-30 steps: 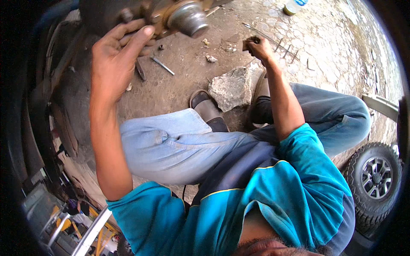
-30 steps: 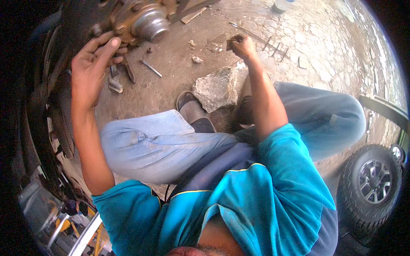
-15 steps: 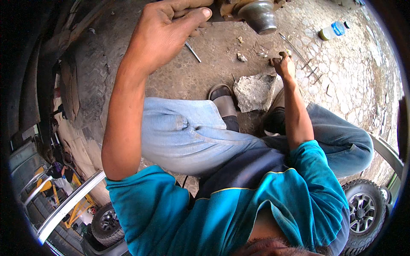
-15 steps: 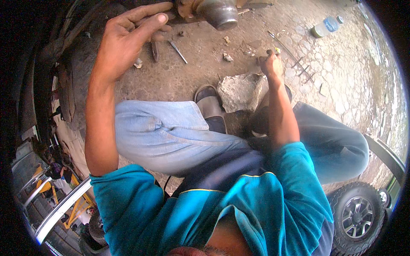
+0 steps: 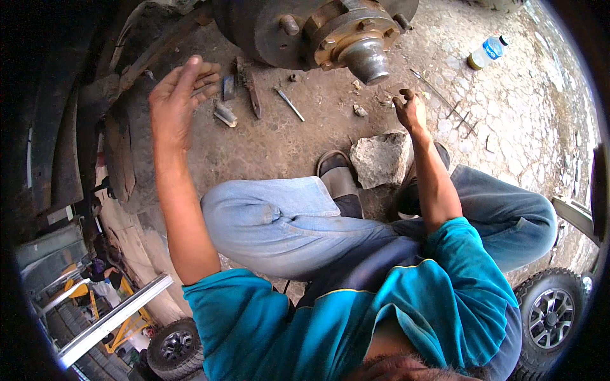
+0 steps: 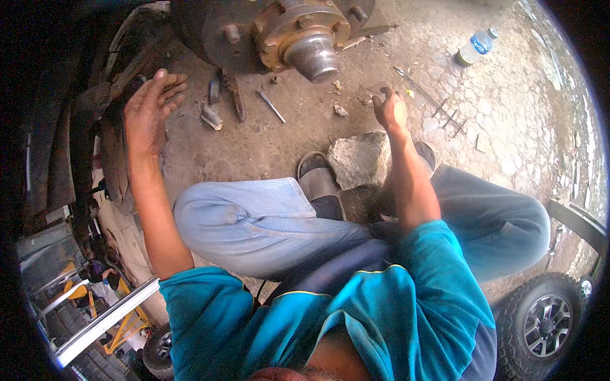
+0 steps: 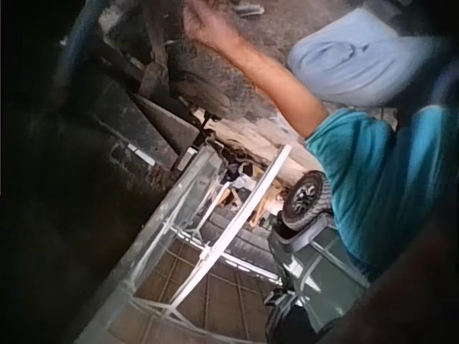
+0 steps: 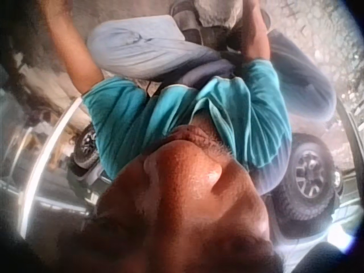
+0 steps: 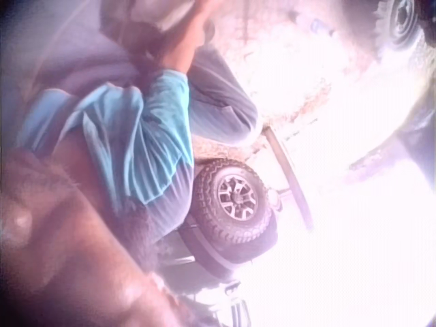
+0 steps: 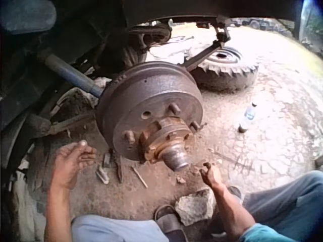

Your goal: The person sits on the ground and works on a vehicle wheel hub, using their hands to manipulate and remove a metal retaining clip. They then use a metal tool to pry and adjust components within the hub assembly.

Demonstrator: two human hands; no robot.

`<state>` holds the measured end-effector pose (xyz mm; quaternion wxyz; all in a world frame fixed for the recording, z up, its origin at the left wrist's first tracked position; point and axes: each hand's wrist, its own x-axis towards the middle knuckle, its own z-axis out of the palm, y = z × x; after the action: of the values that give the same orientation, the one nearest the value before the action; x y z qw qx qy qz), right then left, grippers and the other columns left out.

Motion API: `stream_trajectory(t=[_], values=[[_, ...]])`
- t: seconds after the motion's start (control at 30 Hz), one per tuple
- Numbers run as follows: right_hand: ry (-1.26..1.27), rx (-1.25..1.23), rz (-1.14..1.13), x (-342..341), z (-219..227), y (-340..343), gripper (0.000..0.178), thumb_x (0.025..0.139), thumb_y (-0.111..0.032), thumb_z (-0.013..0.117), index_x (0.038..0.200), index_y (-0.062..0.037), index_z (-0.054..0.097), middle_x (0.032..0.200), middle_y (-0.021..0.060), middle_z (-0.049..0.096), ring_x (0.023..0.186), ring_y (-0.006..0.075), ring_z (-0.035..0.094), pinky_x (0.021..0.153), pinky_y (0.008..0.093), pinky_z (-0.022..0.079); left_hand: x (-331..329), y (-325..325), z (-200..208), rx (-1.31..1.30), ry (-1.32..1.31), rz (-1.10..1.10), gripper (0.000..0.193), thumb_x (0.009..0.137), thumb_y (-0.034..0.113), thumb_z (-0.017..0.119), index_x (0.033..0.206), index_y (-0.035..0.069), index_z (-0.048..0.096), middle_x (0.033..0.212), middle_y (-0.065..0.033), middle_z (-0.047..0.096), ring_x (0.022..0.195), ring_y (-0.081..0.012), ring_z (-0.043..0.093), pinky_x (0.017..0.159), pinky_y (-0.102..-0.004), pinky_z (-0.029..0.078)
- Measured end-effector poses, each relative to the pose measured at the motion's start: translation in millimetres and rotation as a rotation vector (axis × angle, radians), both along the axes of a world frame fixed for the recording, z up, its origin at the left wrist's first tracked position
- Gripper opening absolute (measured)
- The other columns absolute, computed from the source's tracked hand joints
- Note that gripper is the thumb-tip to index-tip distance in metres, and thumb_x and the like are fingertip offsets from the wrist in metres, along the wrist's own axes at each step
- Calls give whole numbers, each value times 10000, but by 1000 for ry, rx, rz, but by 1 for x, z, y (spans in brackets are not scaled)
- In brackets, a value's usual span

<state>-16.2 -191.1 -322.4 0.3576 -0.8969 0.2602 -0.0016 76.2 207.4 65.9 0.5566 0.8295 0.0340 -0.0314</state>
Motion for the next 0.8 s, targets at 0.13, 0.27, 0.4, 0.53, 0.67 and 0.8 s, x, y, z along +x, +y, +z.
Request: stream_trajectory(t=[0.13,0.27,0.4,0.53,0.67,0.8], values=[[-218,85,137,8,9,36,355,954,-285,774,1245,-81,768,1194,246,763,1142,433,724,999,501,573,-6,-25,-4,-50,7,-153,447,1063,348,733,1274,-46,719,1203,-196,783,1063,-239,756,942,-360,600],[-233,244,442,24,27,122,278,985,-252,721,1188,-72,780,1111,249,776,1066,447,751,913,528,602,-18,-42,4,-62,-45,-245,422,1067,314,731,1295,-41,718,1175,-186,786,1049,-232,759,910,-345,615],[-152,242,464,48,1,197,287,975,-300,721,1174,-101,776,1072,277,772,1045,458,753,895,547,609,-18,-58,8,1,-143,-215,353,1036,279,781,1189,-38,769,1079,-154,807,976,-191,773,831,-312,631],[91,133,595,73,-1,254,300,1080,-182,461,1242,-55,681,1213,281,738,1096,455,746,928,535,617,-18,-62,6,9,-126,-198,322,1030,231,790,1182,-52,763,1041,-143,804,967,-178,771,828,-302,631],[116,98,598,76,-13,278,370,1093,-199,444,1387,-57,618,1365,272,664,1168,440,732,925,517,627,-26,-63,14,89,-124,-206,342,1045,235,766,1226,-53,736,1127,-178,792,983,-208,767,873,-328,631],[130,-49,685,82,-27,276,399,1083,-205,478,1408,-12,605,1337,246,691,1174,407,744,905,510,633,-26,-67,14,80,-156,-210,317,1037,214,778,1209,-49,739,1097,-170,795,953,-197,768,850,-332,639]])
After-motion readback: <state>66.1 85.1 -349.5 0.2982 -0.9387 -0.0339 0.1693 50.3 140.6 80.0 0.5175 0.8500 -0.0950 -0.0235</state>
